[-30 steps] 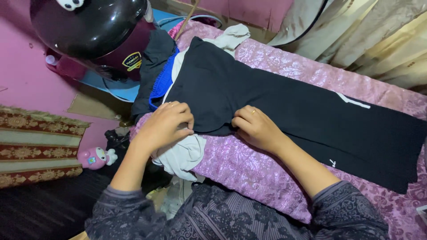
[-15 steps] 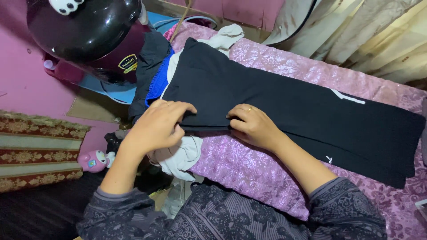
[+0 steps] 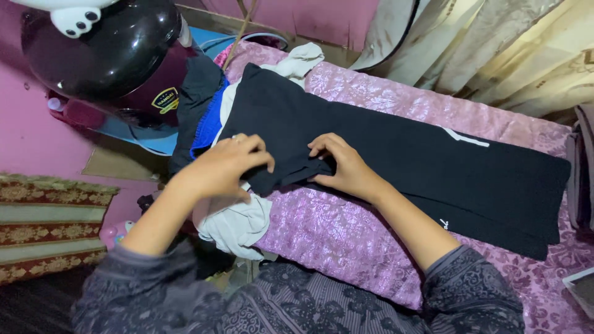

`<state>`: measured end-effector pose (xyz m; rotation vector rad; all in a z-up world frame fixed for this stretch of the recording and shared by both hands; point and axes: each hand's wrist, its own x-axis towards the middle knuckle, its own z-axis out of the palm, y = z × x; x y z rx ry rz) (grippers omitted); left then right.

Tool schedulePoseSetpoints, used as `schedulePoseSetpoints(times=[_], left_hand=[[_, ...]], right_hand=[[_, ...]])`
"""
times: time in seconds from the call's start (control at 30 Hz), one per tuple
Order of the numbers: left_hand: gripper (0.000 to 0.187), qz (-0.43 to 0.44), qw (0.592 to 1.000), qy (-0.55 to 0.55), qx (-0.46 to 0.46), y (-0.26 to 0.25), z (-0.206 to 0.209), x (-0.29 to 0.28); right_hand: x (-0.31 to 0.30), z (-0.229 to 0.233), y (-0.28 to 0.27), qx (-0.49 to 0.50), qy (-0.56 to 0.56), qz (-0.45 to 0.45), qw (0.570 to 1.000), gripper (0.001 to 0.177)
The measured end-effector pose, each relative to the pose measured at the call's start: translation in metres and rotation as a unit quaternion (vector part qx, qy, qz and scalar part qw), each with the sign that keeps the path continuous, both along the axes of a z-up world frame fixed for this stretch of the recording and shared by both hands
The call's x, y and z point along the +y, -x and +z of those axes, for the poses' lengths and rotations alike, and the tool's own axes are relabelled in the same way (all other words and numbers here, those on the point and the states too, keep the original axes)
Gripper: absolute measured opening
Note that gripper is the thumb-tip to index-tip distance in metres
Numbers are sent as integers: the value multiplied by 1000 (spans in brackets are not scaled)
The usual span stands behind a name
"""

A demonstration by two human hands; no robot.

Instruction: The recorder irons a black t-shirt on a patterned ironing board and then folds it carefully.

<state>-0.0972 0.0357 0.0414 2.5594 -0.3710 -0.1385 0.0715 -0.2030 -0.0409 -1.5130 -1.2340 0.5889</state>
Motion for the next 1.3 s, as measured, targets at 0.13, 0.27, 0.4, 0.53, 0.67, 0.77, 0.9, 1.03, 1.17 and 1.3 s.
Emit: schedulePoseSetpoints(times=[0.13,0.27,0.4,0.53,0.67,0.77,0.9,1.03,1.17,1.3], left_hand=[[29,23,994,-102,-30,11,-10,5],[20,22,999,-28,-30,7,-10,21],[16,24,978,203,35,-2,-47,48],[28,166,810,539,162,-29,-71,62],[42,261,696,641,193,-39,-68,57],[65,177,822,519,154,-35,-52,46],[63,137,969,204,23,-32,-38,24],[27,161,972,147,-85,-29,-54,25],[20,211,937,251,-117,-35,-99,52],[23,396,804,441,49,-47,-90,54]], right_hand=[[2,-15,-2,-40,15,-10,999,30],[5,-16,-9,7,60,-10,998,21],[5,-24,-18,155,39,17,987,17],[6,-47,-30,369,21,-29,929,12],[10,-52,-31,407,23,-95,908,14],[14,-53,-29,392,36,-132,910,15],[14,-53,-27,396,31,-148,906,18],[11,-66,-24,379,-14,-119,917,21],[8,-52,-20,366,-32,-100,925,22],[13,-42,-17,323,5,-149,935,26]])
